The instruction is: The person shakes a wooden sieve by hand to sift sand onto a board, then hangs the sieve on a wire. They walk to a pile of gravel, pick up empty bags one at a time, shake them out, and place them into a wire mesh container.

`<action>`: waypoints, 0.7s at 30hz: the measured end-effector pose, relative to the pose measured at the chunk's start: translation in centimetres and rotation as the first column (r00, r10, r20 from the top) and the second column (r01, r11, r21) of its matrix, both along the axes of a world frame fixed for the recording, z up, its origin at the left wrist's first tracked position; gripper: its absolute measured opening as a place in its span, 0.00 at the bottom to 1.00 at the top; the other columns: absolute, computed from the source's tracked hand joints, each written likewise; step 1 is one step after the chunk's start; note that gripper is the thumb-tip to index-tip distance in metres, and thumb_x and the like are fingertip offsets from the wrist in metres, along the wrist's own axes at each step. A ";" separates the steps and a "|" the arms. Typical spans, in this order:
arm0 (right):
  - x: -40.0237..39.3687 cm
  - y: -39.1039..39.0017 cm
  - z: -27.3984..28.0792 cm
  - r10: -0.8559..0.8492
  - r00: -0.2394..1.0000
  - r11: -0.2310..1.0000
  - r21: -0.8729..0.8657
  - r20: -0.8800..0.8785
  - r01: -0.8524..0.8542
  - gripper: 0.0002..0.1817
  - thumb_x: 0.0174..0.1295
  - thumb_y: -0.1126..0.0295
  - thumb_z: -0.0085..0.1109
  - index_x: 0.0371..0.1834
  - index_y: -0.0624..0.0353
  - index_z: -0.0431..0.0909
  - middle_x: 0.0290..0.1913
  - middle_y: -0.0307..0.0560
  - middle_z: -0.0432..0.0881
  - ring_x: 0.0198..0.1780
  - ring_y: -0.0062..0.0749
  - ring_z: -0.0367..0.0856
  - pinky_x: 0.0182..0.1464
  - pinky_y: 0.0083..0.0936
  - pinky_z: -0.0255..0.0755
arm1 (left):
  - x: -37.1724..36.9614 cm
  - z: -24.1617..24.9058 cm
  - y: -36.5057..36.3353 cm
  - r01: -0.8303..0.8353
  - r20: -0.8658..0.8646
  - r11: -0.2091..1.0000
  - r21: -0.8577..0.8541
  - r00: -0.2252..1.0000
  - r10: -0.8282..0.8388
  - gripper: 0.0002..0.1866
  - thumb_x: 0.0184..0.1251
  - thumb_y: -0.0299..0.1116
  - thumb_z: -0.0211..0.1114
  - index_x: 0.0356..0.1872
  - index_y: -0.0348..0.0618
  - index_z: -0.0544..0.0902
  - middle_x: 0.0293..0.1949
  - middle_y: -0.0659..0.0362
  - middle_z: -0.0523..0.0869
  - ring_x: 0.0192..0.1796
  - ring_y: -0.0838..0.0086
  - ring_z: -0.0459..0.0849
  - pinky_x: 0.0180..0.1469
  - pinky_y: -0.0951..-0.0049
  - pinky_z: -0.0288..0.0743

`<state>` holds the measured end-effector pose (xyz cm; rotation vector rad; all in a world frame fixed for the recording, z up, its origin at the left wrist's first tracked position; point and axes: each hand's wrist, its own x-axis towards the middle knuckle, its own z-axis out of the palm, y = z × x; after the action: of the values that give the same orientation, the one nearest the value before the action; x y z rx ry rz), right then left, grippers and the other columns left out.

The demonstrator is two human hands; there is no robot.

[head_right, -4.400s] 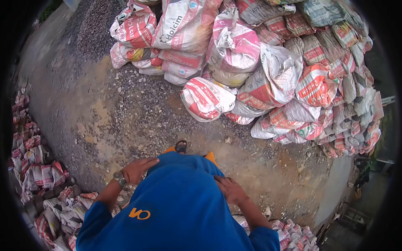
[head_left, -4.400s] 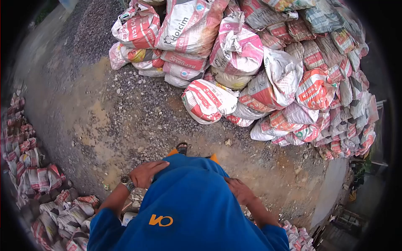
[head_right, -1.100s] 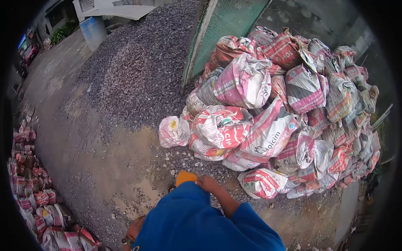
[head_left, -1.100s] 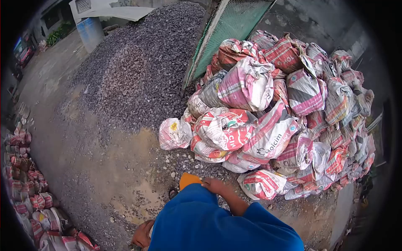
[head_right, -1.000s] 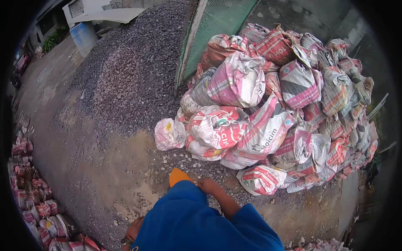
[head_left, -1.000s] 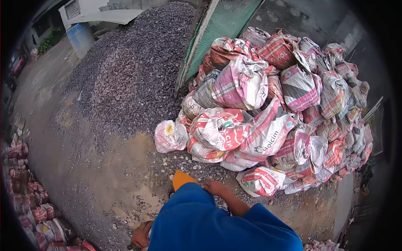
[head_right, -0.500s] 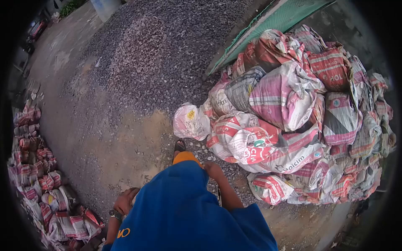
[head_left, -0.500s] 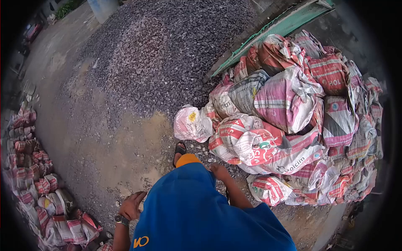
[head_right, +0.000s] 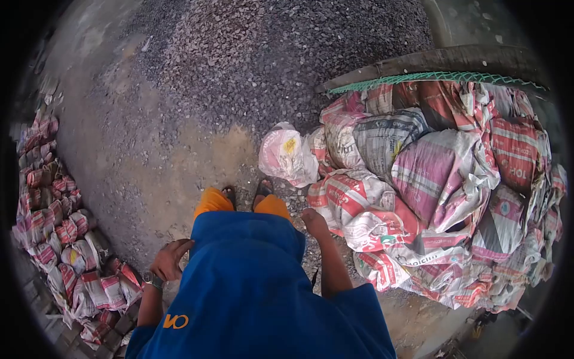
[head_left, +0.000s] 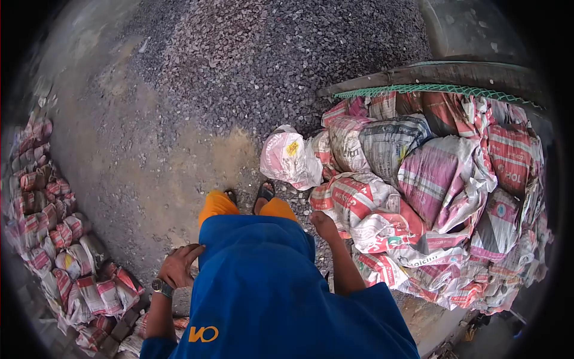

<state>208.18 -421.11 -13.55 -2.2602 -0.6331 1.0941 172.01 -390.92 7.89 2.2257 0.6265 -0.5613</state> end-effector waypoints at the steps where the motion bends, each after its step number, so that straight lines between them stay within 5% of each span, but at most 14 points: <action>1: -0.1 0.5 0.0 -0.012 1.000 1.000 -0.004 -0.001 0.012 0.19 0.63 0.55 0.55 0.45 0.59 0.78 0.41 0.55 0.83 0.45 0.46 0.82 0.49 0.34 0.73 | 0.3 -0.1 0.9 -0.013 0.020 1.000 -0.024 1.000 0.013 0.49 0.33 0.58 0.73 0.63 0.51 0.71 0.61 0.54 0.75 0.61 0.57 0.75 0.64 0.57 0.66; 7: -1.1 3.5 -2.5 -0.089 0.996 0.996 -0.030 -0.001 0.089 0.20 0.63 0.53 0.56 0.48 0.57 0.77 0.42 0.55 0.83 0.47 0.47 0.82 0.49 0.35 0.73 | 2.6 -1.7 7.6 0.083 0.021 0.996 -0.030 0.996 -0.082 0.48 0.32 0.56 0.74 0.63 0.50 0.72 0.61 0.53 0.75 0.61 0.57 0.75 0.64 0.59 0.67; 12: -3.8 6.2 -5.3 -0.307 0.948 0.948 -0.055 0.085 0.312 0.19 0.63 0.54 0.57 0.49 0.56 0.77 0.44 0.54 0.83 0.48 0.47 0.82 0.50 0.34 0.73 | 5.2 -4.2 16.2 0.283 -0.009 0.958 -0.044 0.959 -0.283 0.48 0.33 0.57 0.74 0.62 0.49 0.73 0.61 0.52 0.75 0.61 0.56 0.75 0.63 0.60 0.68; 21: -10.4 13.4 3.1 -0.669 0.715 0.662 -0.275 0.202 0.697 0.21 0.61 0.54 0.58 0.51 0.57 0.78 0.41 0.59 0.83 0.46 0.49 0.83 0.48 0.37 0.74 | 13.5 -5.4 33.5 0.543 0.197 0.829 -0.132 0.834 -0.515 0.42 0.33 0.50 0.78 0.56 0.44 0.77 0.52 0.48 0.81 0.52 0.53 0.80 0.54 0.58 0.74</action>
<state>197.82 -407.71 -10.45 -2.4938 0.4306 0.7422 185.52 -357.46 2.49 2.2296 -0.1432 -0.6799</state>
